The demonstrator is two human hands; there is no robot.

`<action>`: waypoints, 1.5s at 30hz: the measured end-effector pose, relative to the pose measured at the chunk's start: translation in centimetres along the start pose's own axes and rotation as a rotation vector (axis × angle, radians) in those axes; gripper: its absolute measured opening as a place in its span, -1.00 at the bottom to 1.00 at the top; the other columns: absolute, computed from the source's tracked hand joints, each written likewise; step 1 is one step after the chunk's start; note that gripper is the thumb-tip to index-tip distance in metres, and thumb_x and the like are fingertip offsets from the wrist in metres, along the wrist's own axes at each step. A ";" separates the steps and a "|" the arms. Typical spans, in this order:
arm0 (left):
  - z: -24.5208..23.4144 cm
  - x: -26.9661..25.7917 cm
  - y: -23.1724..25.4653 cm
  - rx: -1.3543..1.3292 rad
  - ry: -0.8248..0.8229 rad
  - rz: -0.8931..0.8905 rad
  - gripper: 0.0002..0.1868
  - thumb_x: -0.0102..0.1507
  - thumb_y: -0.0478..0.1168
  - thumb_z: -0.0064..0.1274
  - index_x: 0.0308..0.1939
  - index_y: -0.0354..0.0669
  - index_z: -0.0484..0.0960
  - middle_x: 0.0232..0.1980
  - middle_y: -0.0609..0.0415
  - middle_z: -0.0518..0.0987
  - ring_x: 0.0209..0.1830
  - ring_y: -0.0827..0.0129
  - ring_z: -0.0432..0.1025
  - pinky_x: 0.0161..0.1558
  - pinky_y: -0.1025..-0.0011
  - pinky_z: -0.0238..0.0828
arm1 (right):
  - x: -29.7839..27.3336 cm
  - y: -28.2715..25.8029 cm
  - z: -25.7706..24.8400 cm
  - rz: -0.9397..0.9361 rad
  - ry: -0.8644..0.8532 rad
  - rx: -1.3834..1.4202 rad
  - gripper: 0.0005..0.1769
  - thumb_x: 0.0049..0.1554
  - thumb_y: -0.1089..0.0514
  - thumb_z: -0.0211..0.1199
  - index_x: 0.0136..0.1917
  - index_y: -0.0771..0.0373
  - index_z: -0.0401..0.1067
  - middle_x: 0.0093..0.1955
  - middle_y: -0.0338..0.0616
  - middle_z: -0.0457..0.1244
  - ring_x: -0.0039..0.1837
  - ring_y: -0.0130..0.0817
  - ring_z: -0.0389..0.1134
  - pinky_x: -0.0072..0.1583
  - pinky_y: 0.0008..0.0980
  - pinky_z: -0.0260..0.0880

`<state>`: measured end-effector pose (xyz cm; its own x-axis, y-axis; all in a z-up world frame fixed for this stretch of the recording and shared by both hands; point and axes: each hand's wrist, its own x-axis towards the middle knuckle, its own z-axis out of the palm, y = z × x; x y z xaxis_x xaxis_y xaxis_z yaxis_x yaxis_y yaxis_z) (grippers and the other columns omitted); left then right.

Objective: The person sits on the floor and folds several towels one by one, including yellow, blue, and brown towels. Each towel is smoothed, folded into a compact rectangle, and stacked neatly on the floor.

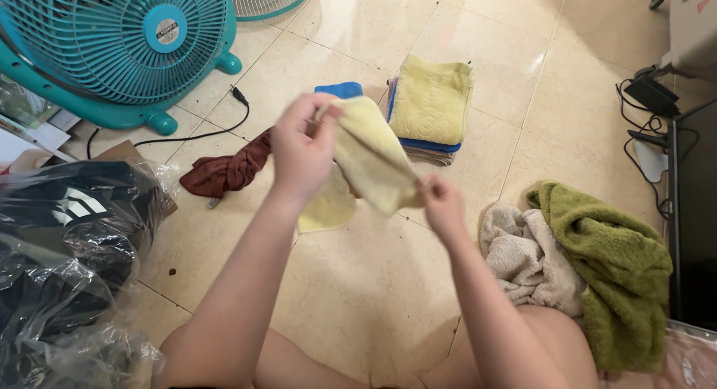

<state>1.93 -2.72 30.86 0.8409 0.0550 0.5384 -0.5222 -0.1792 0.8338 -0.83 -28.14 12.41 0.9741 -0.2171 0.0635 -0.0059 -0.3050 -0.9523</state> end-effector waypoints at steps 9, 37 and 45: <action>-3.2 0.2 4.2 0.322 0.058 0.344 -0.80 0.48 -0.18 0.15 -0.09 -0.26 0.54 -0.23 0.10 0.50 -0.34 0.46 0.40 -0.31 0.53 0.34 | 1.3 -11.7 -9.0 -0.224 0.407 0.107 -0.61 0.43 -0.10 0.07 -0.21 0.06 0.24 -0.26 -0.38 0.18 -0.25 -0.58 0.12 -0.16 -0.60 0.24; -0.2 -15.5 -12.0 0.068 -0.821 -0.849 -0.52 0.41 0.05 -0.18 0.09 -0.29 0.59 0.06 -0.03 0.65 0.05 0.36 0.47 0.12 0.36 0.39 | -3.4 -3.8 -9.4 0.379 -0.596 -0.595 -0.55 0.20 -0.17 0.17 0.15 0.15 0.57 -0.03 -0.14 0.46 -0.03 -0.32 0.43 0.05 -0.26 0.45; 1.8 -23.1 -19.7 0.661 -1.453 -0.733 -0.51 0.33 0.04 -0.10 0.08 -0.29 0.64 0.16 -0.22 0.57 0.11 -0.03 0.47 0.14 0.16 0.38 | -6.5 6.7 -3.4 0.590 -1.215 -0.784 -0.49 0.20 -0.16 0.21 0.22 0.24 0.54 0.15 0.03 0.44 -0.02 -0.21 0.48 -0.03 -0.23 0.56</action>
<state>-6.97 -2.25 1.81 0.4813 -0.4770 -0.7354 -0.1811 -0.8750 0.4490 -7.96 -31.98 6.63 0.3814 0.2575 -0.8878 -0.1738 -0.9233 -0.3424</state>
